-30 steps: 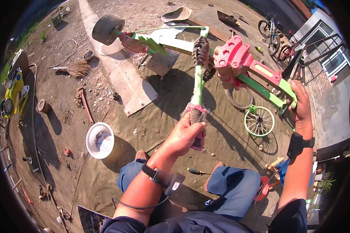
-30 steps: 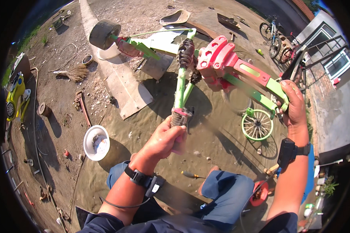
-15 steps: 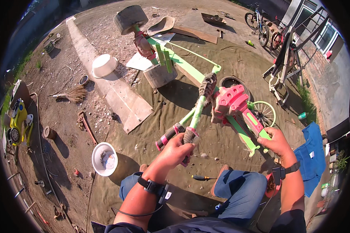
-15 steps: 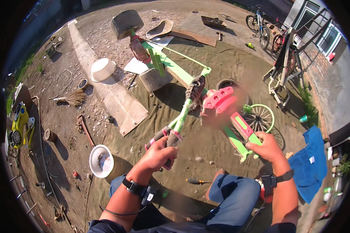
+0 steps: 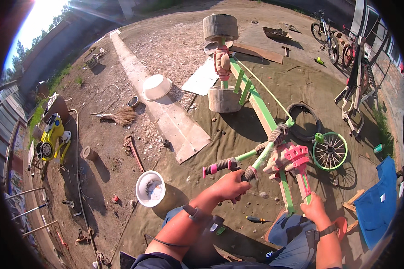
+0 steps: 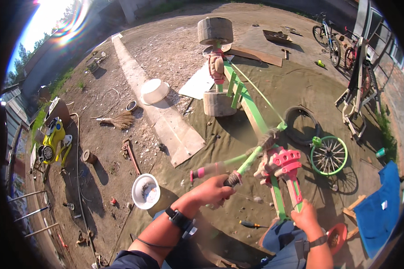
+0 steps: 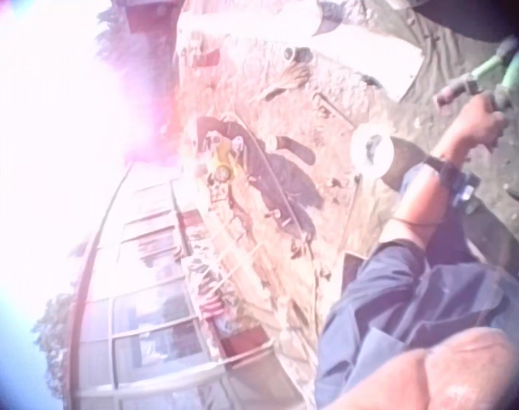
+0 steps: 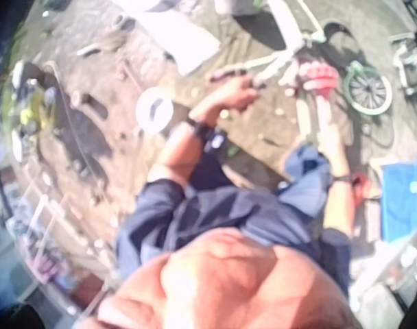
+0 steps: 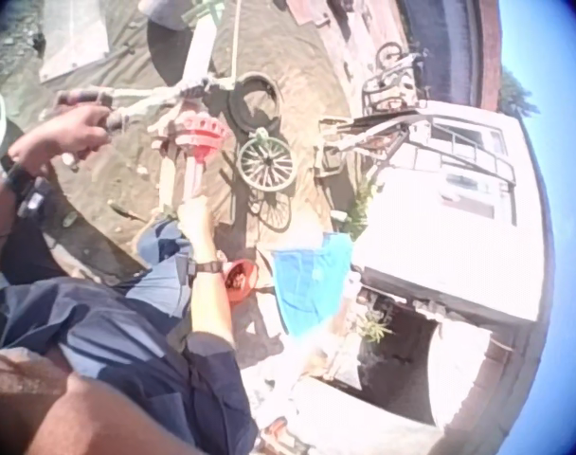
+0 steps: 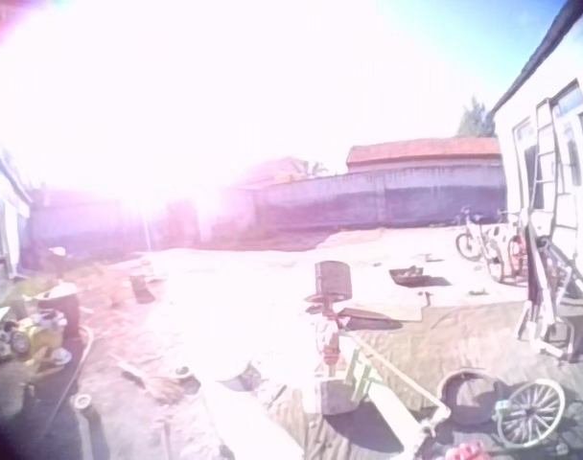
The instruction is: The person walks into a cluttered yard and sits on a wooden stool to assemble a toy vehicle. They attach pink and green plastic parts to a wooden frame, using a screwdriver to tighten screws and secure the components together.
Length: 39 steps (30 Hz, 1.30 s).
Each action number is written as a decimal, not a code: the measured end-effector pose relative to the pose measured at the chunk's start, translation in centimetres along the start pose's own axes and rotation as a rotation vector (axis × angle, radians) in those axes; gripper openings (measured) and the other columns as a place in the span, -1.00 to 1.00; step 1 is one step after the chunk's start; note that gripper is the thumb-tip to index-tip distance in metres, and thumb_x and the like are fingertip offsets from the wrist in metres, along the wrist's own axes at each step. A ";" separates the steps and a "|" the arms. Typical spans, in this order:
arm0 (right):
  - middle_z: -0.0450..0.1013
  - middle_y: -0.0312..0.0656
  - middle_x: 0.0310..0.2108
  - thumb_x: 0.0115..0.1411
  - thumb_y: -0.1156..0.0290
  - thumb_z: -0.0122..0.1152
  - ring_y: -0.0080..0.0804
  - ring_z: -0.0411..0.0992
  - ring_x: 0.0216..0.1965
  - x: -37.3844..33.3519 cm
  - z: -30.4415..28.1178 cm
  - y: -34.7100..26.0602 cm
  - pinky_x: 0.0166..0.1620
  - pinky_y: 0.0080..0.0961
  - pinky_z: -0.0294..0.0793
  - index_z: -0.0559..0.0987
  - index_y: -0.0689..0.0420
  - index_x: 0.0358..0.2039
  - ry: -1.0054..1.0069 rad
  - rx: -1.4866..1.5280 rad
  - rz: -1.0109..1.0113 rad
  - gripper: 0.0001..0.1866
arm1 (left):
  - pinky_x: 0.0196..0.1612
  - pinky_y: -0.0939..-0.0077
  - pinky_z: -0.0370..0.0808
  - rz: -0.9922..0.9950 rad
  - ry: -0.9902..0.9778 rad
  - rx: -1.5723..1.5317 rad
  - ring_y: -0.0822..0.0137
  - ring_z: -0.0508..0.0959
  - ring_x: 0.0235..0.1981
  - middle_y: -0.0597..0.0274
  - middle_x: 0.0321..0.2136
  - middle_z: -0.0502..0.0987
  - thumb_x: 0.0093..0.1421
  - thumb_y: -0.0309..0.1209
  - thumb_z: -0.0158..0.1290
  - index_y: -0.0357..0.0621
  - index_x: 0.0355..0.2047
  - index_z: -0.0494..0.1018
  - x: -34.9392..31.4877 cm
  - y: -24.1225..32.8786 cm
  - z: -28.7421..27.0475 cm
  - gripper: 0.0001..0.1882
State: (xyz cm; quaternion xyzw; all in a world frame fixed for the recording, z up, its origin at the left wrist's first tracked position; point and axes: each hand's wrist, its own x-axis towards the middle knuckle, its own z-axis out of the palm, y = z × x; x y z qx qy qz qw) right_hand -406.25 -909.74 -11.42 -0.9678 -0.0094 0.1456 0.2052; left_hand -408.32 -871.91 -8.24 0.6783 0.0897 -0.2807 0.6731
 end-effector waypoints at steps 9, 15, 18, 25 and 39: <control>0.52 0.10 -0.46 -0.10 0.31 0.23 0.02 0.56 -0.37 -0.5 3.6 0.1 -0.27 -0.18 0.53 0.48 0.26 -0.32 -0.062 0.223 0.030 -0.65 | -0.66 0.51 0.46 0.018 0.007 0.136 0.44 0.50 -0.63 0.26 -0.54 0.47 0.16 -0.31 0.06 -0.28 -0.29 0.36 -0.3 1.9 -1.0 -0.74; 0.52 0.04 -0.46 -0.11 0.30 0.26 0.05 0.53 -0.34 -0.6 6.2 -0.3 -0.28 -0.19 0.49 0.50 0.22 -0.31 -0.186 0.225 0.051 -0.65 | -0.61 0.60 0.39 -0.009 0.097 0.286 0.52 0.42 -0.64 0.33 -0.49 0.45 0.22 -0.11 0.00 -0.08 -0.02 0.44 0.5 5.3 -1.1 -0.58; 0.52 0.03 -0.48 -0.11 0.28 0.26 -0.01 0.53 -0.37 -0.6 7.5 -0.7 -0.31 -0.22 0.48 0.51 0.21 -0.30 -0.149 0.314 0.016 -0.64 | -0.59 0.59 0.40 0.018 0.068 0.333 0.51 0.43 -0.64 0.33 -0.50 0.48 0.18 -0.26 0.08 -0.10 0.03 0.45 1.2 7.0 -1.4 -0.59; 0.44 -0.20 -0.60 -0.01 0.35 0.23 -0.42 0.41 -0.58 -0.1 9.4 -0.5 -0.50 -0.41 0.39 0.51 0.24 -0.48 -0.373 0.521 0.191 -0.80 | -0.60 0.55 0.45 -0.086 -0.013 0.654 0.45 0.50 -0.65 0.25 -0.54 0.52 0.20 -0.33 -0.01 -0.14 -0.05 0.49 5.4 12.6 0.7 -0.67; 0.43 -0.18 -0.67 0.02 0.34 0.17 -0.39 0.46 -0.64 -2.7 22.4 -2.0 -0.62 -0.42 0.37 0.51 0.25 -0.63 -0.505 1.255 0.390 -0.77 | -0.59 0.39 0.49 0.091 -0.497 1.640 0.23 0.61 -0.62 0.07 -0.54 0.58 0.08 -0.45 -0.07 -0.28 -0.34 0.58 17.2 12.9 6.4 -0.75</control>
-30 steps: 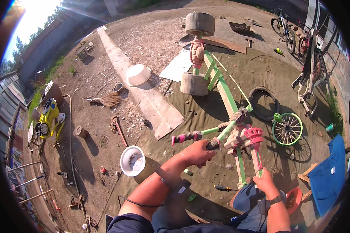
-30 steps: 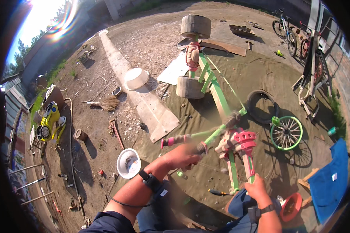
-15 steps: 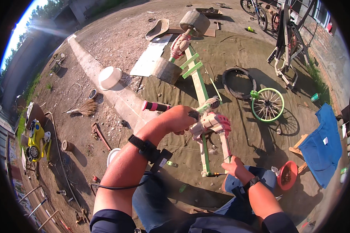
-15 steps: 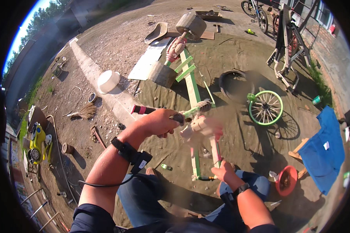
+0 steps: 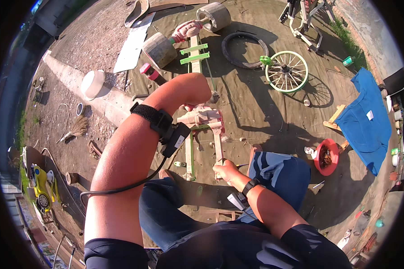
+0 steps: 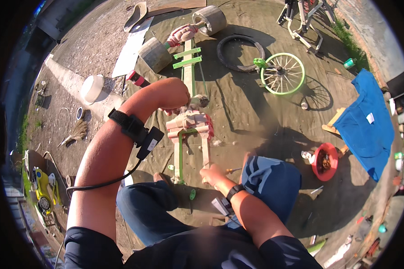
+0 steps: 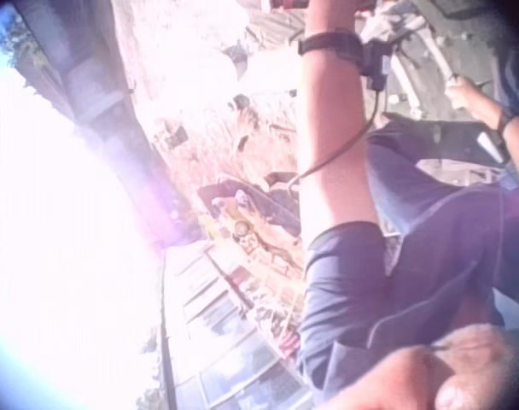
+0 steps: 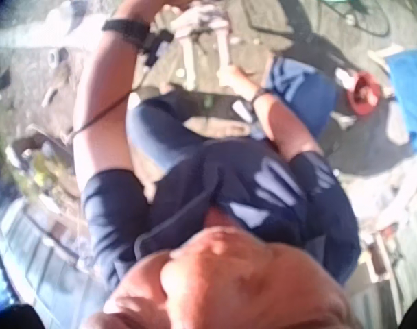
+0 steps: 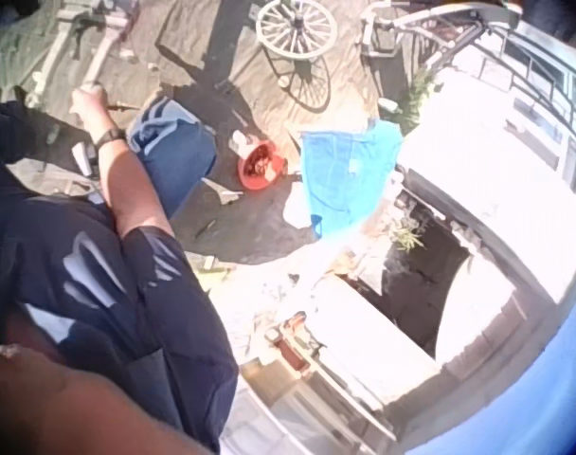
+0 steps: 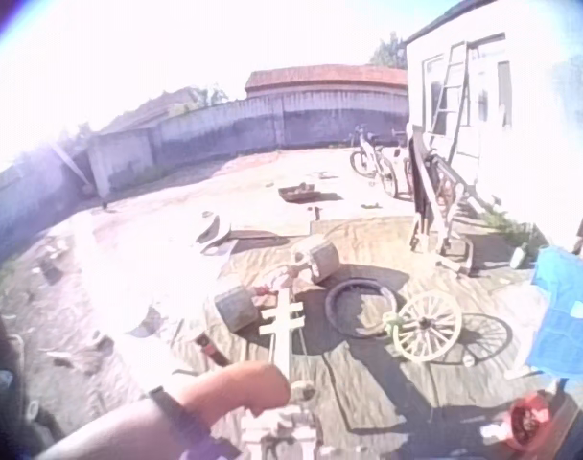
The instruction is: The person walks into a cluttered yard and sits on a wooden stool to assemble a toy vehicle. They attach pink and green plastic parts to a wooden frame, using a screwdriver to tighten screws and secure the components together.
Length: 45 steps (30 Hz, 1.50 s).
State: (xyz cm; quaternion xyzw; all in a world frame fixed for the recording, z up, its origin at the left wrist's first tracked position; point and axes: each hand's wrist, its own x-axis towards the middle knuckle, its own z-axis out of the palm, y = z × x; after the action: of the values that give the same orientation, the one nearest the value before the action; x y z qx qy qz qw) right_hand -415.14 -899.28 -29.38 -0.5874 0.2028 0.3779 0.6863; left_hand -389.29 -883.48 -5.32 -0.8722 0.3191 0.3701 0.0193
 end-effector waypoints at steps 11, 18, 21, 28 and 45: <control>0.43 -0.27 -0.63 0.04 0.34 0.16 -0.46 0.35 -0.69 3.1 -2.3 5.5 -0.67 -0.44 0.22 0.48 0.15 -0.45 0.143 0.003 0.067 -0.85 | -0.43 0.45 0.51 -0.284 0.405 -0.826 0.34 0.60 -0.55 0.06 -0.49 0.60 0.19 -0.03 0.12 -0.30 -0.04 0.47 -8.4 4.9 6.9 -0.44; 0.49 -0.02 -0.55 0.04 0.35 0.14 -0.28 0.45 -0.50 4.3 -4.4 4.8 -0.44 -0.29 0.39 0.54 0.36 -0.38 0.307 -0.291 0.308 -0.72 | -0.58 0.66 0.37 -0.466 0.544 -1.303 0.51 0.52 -0.61 0.18 -0.44 0.59 0.30 -0.22 0.04 -0.30 -0.04 0.43 -10.8 2.2 14.9 -0.62; 0.48 -0.04 -0.55 0.06 0.37 0.14 -0.27 0.46 -0.50 5.7 -5.4 6.9 -0.44 -0.28 0.40 0.53 0.36 -0.26 0.300 -0.222 0.350 -0.69 | -0.60 0.69 0.36 -0.508 0.655 -1.502 0.51 0.51 -0.61 0.22 -0.48 0.56 0.30 -0.27 0.04 -0.27 -0.10 0.44 -10.1 1.7 18.3 -0.69; 0.33 -0.20 -0.72 0.16 0.26 0.05 -0.23 0.32 -0.71 10.7 -10.3 15.6 -0.64 -0.14 0.25 0.45 0.07 -0.33 0.176 -0.127 0.353 -0.82 | -0.57 0.68 0.34 -0.526 0.778 -1.735 0.50 0.52 -0.59 0.23 -0.44 0.56 0.30 -0.31 0.04 -0.24 -0.08 0.44 -8.3 0.7 21.4 -0.72; 0.34 -0.09 0.12 -0.04 0.23 0.52 -0.21 0.36 0.07 5.6 -4.3 -6.9 0.08 -0.31 0.40 0.27 0.18 0.23 0.737 -0.815 -0.490 -0.13 | -0.48 0.66 0.39 -0.506 0.921 -1.757 0.48 0.55 -0.50 0.21 -0.36 0.57 0.28 -0.30 0.06 -0.24 0.00 0.41 -8.2 -2.0 20.0 -0.65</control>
State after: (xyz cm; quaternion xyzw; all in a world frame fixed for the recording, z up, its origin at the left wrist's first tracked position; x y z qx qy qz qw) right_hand -405.69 -901.97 -29.89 -0.9251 0.1251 0.0273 0.3574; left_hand -405.09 -872.04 -14.87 -0.6773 -0.2821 0.0875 -0.6738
